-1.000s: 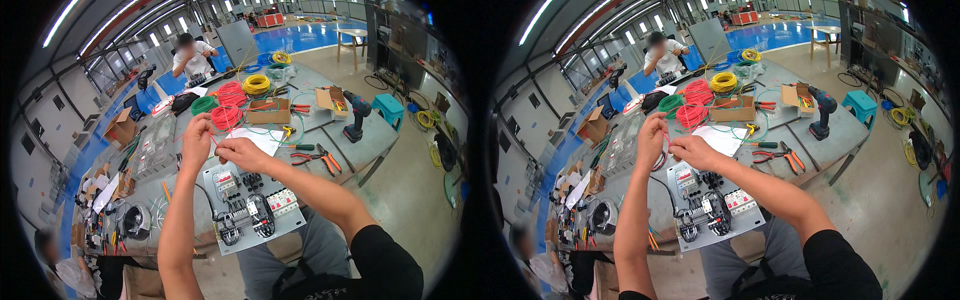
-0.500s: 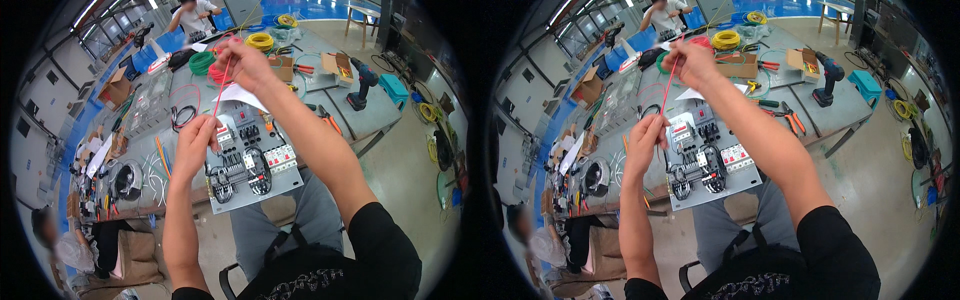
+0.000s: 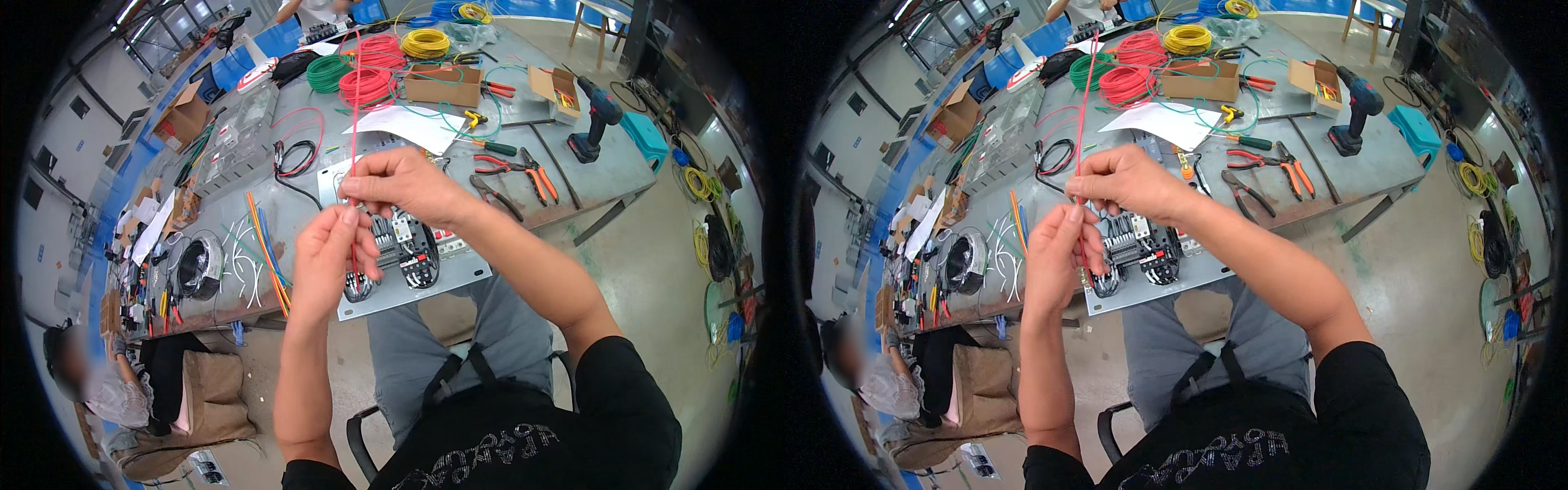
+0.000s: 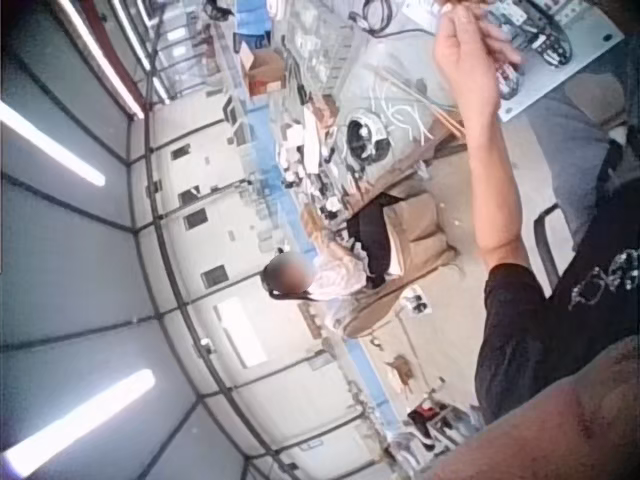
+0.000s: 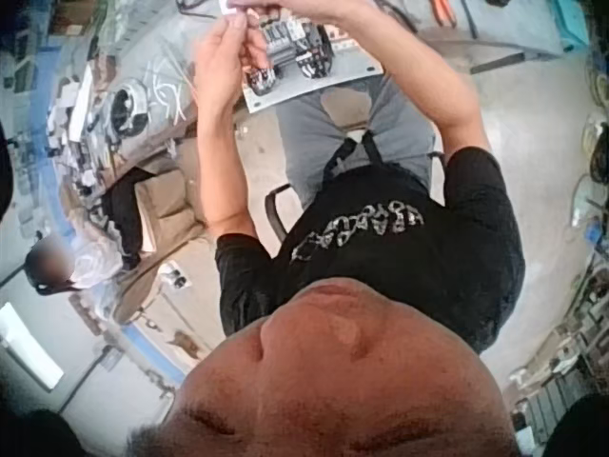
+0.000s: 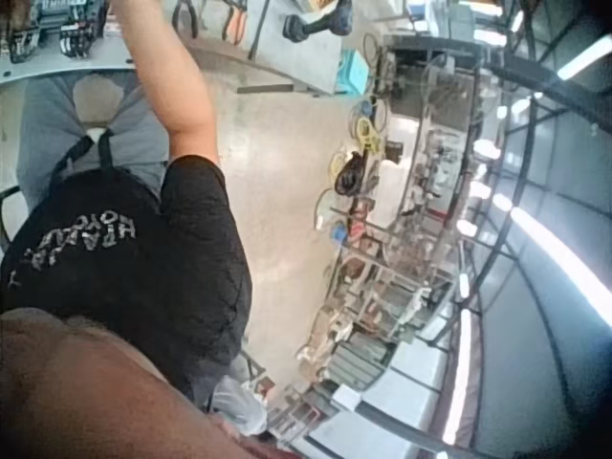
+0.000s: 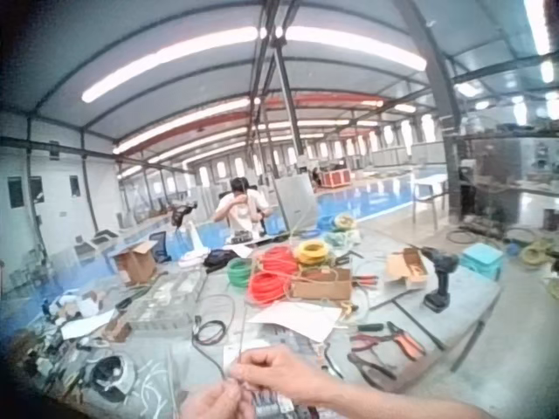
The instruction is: The person measures and cuts multiple colored wires, then strips their ends using wire cutters. The person holds the prepared wires together and appears to prepare them for connection to an electrical panel on the workbench.
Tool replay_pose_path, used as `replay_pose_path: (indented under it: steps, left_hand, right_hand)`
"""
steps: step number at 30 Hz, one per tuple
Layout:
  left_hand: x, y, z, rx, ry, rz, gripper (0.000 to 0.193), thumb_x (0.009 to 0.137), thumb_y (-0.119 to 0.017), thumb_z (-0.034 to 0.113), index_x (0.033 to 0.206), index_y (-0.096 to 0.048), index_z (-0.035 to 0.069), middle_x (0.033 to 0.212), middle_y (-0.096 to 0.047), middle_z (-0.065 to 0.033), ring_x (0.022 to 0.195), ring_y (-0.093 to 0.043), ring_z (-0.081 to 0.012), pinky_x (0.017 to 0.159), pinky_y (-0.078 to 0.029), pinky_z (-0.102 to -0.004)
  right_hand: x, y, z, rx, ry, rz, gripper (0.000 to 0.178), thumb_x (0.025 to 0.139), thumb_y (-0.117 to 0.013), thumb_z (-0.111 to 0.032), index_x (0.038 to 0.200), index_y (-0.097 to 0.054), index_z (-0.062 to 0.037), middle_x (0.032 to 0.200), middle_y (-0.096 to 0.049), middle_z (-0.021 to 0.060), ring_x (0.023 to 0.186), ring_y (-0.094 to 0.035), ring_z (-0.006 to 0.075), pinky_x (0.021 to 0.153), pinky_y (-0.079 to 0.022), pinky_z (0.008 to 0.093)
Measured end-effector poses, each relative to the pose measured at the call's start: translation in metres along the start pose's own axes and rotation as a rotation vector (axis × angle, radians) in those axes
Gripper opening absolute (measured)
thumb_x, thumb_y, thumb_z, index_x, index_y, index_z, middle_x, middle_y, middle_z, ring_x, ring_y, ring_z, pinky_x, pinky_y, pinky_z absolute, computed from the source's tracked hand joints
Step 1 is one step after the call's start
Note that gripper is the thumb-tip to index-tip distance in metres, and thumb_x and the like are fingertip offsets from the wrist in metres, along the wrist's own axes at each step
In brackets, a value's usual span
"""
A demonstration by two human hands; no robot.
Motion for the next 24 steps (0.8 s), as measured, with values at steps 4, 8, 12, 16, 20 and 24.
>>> replay_pose_path:
  steps: [4,8,12,16,20,24]
  left_hand:
    - [-0.025,-0.011,-0.016,0.095,0.071,-0.01,0.03,0.109,-0.047,0.027,0.105,-0.06,0.0,0.081,-0.068,-0.0078,0.061,-0.065,-0.0135,0.06,-0.055,-0.0264]
    - [-0.052,-0.024,-0.031,0.067,0.057,0.048,0.029,0.109,-0.048,0.026,0.105,-0.059,0.0,0.078,-0.066,-0.0089,0.056,-0.063,-0.0148,0.055,-0.053,-0.0263]
    - [-0.08,-0.037,-0.053,0.035,0.023,0.143,0.028,0.109,-0.047,0.026,0.104,-0.058,0.0,0.073,-0.064,-0.0089,0.05,-0.059,-0.0149,0.048,-0.048,-0.0264]
    - [-0.101,-0.055,-0.068,-0.057,0.045,0.201,0.028,0.109,-0.046,0.025,0.103,-0.056,0.0,0.066,-0.061,-0.0099,0.042,-0.054,-0.0157,0.041,-0.046,-0.0278]
    - [-0.119,-0.073,-0.072,-0.163,0.124,0.183,0.027,0.11,-0.044,0.024,0.104,-0.055,0.0,0.064,-0.06,-0.0101,0.039,-0.05,-0.0153,0.04,-0.046,-0.0295]
    - [-0.132,-0.082,-0.072,-0.232,0.179,0.162,0.026,0.11,-0.044,0.023,0.105,-0.054,0.0,0.064,-0.059,-0.0099,0.039,-0.049,-0.015,0.04,-0.046,-0.0306]
  right_hand:
    - [-0.009,0.017,-0.005,0.13,0.02,0.14,0.023,0.098,-0.069,-0.024,0.091,-0.07,-0.002,0.076,-0.068,0.0027,0.064,-0.063,0.0073,0.054,-0.05,0.0223]
    - [-0.029,-0.001,0.009,0.204,0.005,0.125,0.023,0.099,-0.067,-0.024,0.092,-0.068,-0.0019,0.079,-0.069,0.0036,0.065,-0.066,0.0088,0.057,-0.053,0.024]
    - [-0.07,-0.027,0.023,0.143,-0.084,-0.031,0.023,0.099,-0.068,-0.022,0.094,-0.068,0.0002,0.077,-0.068,0.0024,0.064,-0.066,0.0087,0.057,-0.055,0.0241]
    - [-0.081,-0.029,0.04,0.188,-0.113,-0.011,0.021,0.098,-0.069,-0.02,0.094,-0.068,0.0007,0.076,-0.068,0.0034,0.063,-0.065,0.0086,0.057,-0.056,0.0245]
    - [-0.063,0.004,0.037,0.241,-0.173,0.119,0.02,0.097,-0.069,-0.02,0.093,-0.069,0.0003,0.078,-0.071,0.0066,0.061,-0.066,0.0097,0.054,-0.056,0.0253]
    - [-0.028,0.04,0.03,0.159,-0.152,0.183,0.019,0.098,-0.068,-0.019,0.092,-0.068,-0.0009,0.077,-0.07,0.0056,0.057,-0.066,0.01,0.053,-0.056,0.0235]
Point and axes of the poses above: each hand's wrist, its own x-axis towards the middle knuckle, its own y-axis out of the back of the hand, z = x × y, the point moved 1 cm from there along x, towards the middle knuckle
